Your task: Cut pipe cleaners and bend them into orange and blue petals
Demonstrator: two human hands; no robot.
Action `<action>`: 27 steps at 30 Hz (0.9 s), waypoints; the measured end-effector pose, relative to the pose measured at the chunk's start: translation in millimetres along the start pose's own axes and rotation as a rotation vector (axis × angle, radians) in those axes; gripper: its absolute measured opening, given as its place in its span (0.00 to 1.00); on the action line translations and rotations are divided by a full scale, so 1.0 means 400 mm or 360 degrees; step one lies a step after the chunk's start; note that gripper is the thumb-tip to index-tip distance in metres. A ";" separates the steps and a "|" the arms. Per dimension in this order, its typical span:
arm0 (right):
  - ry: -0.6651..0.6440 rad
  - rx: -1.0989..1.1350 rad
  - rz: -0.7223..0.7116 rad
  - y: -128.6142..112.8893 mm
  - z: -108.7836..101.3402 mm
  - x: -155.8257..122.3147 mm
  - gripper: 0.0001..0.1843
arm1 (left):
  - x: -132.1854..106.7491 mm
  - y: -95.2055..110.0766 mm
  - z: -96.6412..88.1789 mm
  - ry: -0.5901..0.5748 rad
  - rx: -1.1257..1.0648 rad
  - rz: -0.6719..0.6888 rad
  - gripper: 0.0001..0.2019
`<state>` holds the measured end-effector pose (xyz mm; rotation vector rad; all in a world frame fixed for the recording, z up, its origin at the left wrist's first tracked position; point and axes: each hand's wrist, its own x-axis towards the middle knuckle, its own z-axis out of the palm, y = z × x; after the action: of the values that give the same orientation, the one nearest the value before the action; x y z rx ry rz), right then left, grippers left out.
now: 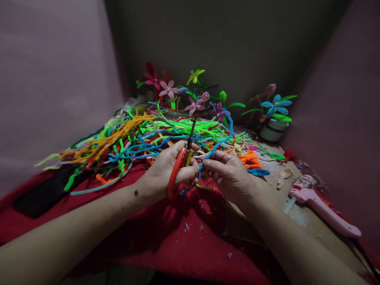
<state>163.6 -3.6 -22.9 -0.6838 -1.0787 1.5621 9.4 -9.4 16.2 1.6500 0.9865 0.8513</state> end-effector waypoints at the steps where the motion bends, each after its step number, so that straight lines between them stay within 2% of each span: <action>1: 0.0022 0.0000 0.0002 0.001 0.000 0.001 0.04 | 0.001 -0.002 0.000 0.0010 -0.0010 0.0002 0.14; 9: 0.0210 -0.0089 -0.0003 0.006 0.012 -0.001 0.06 | 0.002 -0.017 0.010 0.0110 0.0147 0.0087 0.13; 14: 0.0131 0.0029 0.0000 0.011 0.020 -0.004 0.10 | 0.005 -0.036 0.020 0.0266 0.0301 0.0218 0.11; 17: 0.0140 -0.0036 -0.0016 0.018 0.019 -0.003 0.11 | 0.006 -0.044 0.020 0.0306 0.0347 0.0238 0.12; 24: 0.0240 -0.0250 -0.0083 0.016 0.027 -0.014 0.07 | 0.000 -0.049 0.022 0.0293 0.0279 0.0276 0.11; 27: 0.0291 -0.0324 -0.0105 0.012 0.031 -0.017 0.05 | 0.000 -0.052 0.021 0.0339 0.0417 0.0347 0.12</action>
<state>152.8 -13.7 -22.8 -0.9018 -1.1195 1.3170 12.4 -9.1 -6.0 1.9460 1.1150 1.0981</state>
